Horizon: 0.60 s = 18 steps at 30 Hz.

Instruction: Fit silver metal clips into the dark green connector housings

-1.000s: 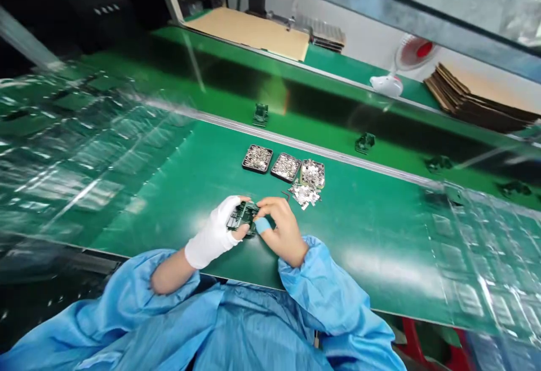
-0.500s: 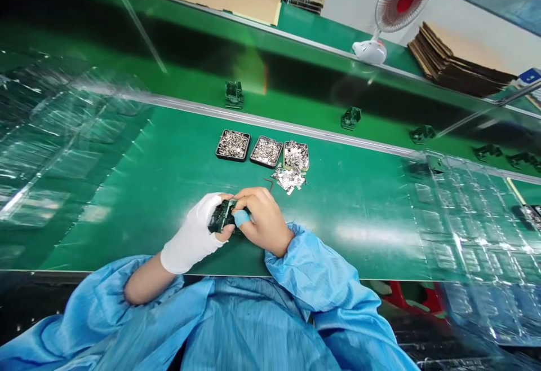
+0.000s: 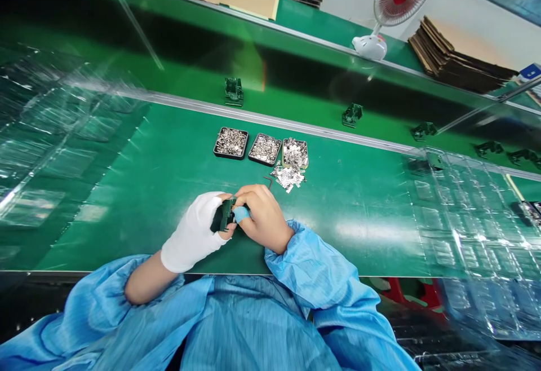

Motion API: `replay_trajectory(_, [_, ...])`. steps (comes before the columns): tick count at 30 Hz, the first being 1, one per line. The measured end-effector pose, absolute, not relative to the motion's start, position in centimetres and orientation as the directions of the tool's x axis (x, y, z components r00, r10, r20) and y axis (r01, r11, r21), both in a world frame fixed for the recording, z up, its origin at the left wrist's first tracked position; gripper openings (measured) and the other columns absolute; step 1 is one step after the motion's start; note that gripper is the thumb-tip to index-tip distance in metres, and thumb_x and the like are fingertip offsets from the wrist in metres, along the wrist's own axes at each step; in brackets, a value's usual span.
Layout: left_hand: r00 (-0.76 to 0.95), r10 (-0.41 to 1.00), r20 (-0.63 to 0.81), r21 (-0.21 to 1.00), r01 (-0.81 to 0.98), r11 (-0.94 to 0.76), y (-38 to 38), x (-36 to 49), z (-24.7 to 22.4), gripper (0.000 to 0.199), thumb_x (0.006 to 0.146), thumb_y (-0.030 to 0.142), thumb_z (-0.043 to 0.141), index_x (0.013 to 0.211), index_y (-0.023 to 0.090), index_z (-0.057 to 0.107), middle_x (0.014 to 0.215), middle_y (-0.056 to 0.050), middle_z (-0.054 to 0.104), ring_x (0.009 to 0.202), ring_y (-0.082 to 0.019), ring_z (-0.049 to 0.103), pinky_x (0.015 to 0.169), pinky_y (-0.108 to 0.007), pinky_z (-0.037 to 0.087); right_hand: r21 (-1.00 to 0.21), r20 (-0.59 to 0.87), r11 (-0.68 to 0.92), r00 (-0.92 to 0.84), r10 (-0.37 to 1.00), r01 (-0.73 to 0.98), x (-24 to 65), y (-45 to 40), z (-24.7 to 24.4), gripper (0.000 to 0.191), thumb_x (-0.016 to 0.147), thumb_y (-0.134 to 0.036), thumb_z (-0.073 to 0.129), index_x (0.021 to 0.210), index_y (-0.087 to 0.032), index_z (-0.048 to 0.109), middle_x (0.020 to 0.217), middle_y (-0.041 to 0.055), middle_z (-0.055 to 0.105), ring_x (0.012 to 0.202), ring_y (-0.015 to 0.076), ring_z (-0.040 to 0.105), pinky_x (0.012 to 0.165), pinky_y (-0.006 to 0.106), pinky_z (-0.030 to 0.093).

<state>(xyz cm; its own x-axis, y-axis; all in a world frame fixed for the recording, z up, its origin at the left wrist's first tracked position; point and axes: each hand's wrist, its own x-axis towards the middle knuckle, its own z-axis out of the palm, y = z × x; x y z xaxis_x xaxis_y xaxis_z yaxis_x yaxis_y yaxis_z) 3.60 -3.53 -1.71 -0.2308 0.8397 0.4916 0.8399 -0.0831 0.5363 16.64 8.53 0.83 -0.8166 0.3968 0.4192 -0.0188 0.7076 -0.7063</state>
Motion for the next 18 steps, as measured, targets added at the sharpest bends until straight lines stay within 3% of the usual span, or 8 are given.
replay_trajectory(9, [-0.290, 0.857, 0.425, 0.610, 0.792, -0.035, -3.1, 4.0, -1.4, 0.029, 0.088, 0.021, 0.042, 0.115, 0.015, 0.049, 0.112, -0.012, 0.061, 0.107, -0.022, 0.058, 0.094, -0.037, 0.049, -0.763, 0.423, 0.645, -0.790, 0.444, -0.045, 16.1, 8.2, 0.4, 0.011, 0.082, -0.011, 0.049, 0.082, -0.022, 0.051, 0.092, 0.0055, 0.059, 0.091, 0.0176, 0.056, 0.083, 0.034, 0.048])
replay_trajectory(18, [-0.300, 0.861, 0.411, 0.574, 0.819, 0.011, -2.5, 3.9, -0.3, 0.021, 0.086, 0.024, 0.045, 0.103, 0.018, 0.056, 0.101, -0.008, 0.066, 0.094, -0.022, 0.063, 0.083, -0.036, 0.052, -0.767, 0.439, 0.640, -0.771, 0.462, -0.053, 16.4, 7.7, 0.3, 0.011, 0.079, -0.012, 0.050, 0.083, -0.022, 0.051, 0.090, 0.0051, 0.058, 0.089, 0.0175, 0.056, 0.080, 0.033, 0.049])
